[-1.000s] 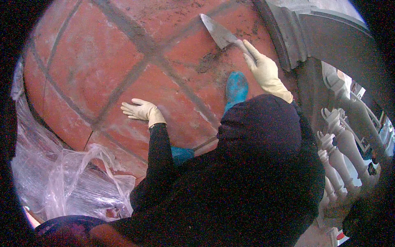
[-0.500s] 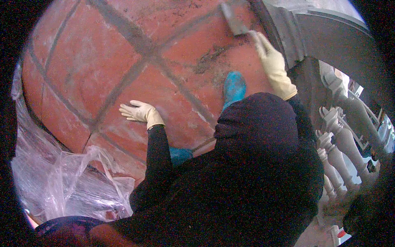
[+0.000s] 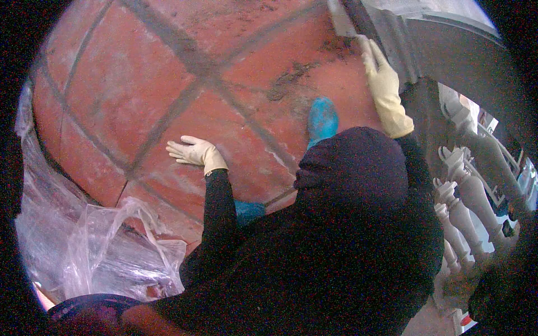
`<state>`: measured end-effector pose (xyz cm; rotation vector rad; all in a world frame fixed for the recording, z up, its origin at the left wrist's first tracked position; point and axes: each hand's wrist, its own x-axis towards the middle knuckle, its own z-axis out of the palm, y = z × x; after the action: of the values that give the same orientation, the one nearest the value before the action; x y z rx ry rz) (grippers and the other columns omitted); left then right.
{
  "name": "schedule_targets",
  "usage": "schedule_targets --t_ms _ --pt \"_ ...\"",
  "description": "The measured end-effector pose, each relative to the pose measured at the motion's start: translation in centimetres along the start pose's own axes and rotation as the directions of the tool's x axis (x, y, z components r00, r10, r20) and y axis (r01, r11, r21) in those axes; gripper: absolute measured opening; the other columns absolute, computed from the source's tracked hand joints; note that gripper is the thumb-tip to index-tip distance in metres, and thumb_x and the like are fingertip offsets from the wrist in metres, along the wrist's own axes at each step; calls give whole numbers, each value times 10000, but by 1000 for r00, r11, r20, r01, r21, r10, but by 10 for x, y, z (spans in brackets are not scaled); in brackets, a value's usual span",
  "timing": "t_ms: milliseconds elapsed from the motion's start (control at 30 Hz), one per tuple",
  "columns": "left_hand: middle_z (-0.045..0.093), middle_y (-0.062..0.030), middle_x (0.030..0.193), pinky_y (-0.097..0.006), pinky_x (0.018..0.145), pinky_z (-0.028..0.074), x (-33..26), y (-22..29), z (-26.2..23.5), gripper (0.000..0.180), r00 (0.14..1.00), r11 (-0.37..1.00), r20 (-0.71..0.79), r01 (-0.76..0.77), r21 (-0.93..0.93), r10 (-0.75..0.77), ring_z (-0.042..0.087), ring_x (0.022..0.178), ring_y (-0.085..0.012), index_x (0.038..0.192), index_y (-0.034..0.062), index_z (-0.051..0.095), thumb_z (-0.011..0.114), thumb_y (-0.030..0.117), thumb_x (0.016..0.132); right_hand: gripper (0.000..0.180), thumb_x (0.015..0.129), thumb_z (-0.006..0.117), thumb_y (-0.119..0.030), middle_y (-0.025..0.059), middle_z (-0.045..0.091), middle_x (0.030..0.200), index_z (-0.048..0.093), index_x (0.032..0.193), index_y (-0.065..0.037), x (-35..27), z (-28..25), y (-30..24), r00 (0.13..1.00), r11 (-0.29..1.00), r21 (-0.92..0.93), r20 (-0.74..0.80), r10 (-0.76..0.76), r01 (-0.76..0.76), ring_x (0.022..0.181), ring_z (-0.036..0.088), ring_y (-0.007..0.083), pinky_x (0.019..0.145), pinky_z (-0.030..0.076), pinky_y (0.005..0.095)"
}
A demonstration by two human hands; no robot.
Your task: The person applies grout to the joints between red floor tiles using a trowel. They spread the material into the gaps and smooth the surface while kneeling on the floor.
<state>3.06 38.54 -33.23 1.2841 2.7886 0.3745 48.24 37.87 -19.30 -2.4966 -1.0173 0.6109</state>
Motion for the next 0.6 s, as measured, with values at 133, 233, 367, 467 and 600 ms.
schedule_targets --t_ms 133,233,367,467,600 --pt "360 -204 1561 -551 1178 224 -1 -1 1 545 1000 1000 14 10 14 -10 304 1461 -378 1477 19 412 415 331 1030 454 959 636 -302 152 655 1259 561 1402 -233 -39 16 -16 872 933 27 348 -344 358 1126 644 345 924 527 352" --pt "363 -210 1557 -550 1175 229 -1 -2 1 545 1000 1000 16 5 19 -5 307 1458 -384 1478 16 408 420 326 1029 472 956 613 -368 162 688 1146 535 1416 -297 -60 34 -21 806 886 -239 553 -211 396 986 679 372 821 551 405" --pt "372 -220 1548 -553 1172 234 0 -2 1 537 1000 1000 23 11 13 -11 320 1448 -394 1468 12 416 425 318 1028 477 958 602 -397 163 691 1125 525 1421 -311 -59 48 -15 862 933 -149 450 -231 328 954 681 375 799 546 436" --pt "379 -196 1553 -556 1172 239 0 -2 1 541 1000 999 13 15 33 -15 313 1458 -379 1466 24 431 416 348 1033 462 997 581 -331 143 663 1253 518 1442 -222 -47 37 -6 929 973 -90 327 -172 211 1092 682 286 899 520 339" --pt "376 -200 1554 -558 1171 236 0 -3 3 536 1000 1000 -9 8 7 -8 315 1456 -386 1462 25 435 417 346 1033 489 1001 572 -382 69 628 1348 511 1446 -187 -34 15 3 997 998 -18 47 -63 64 1144 664 217 948 497 322"
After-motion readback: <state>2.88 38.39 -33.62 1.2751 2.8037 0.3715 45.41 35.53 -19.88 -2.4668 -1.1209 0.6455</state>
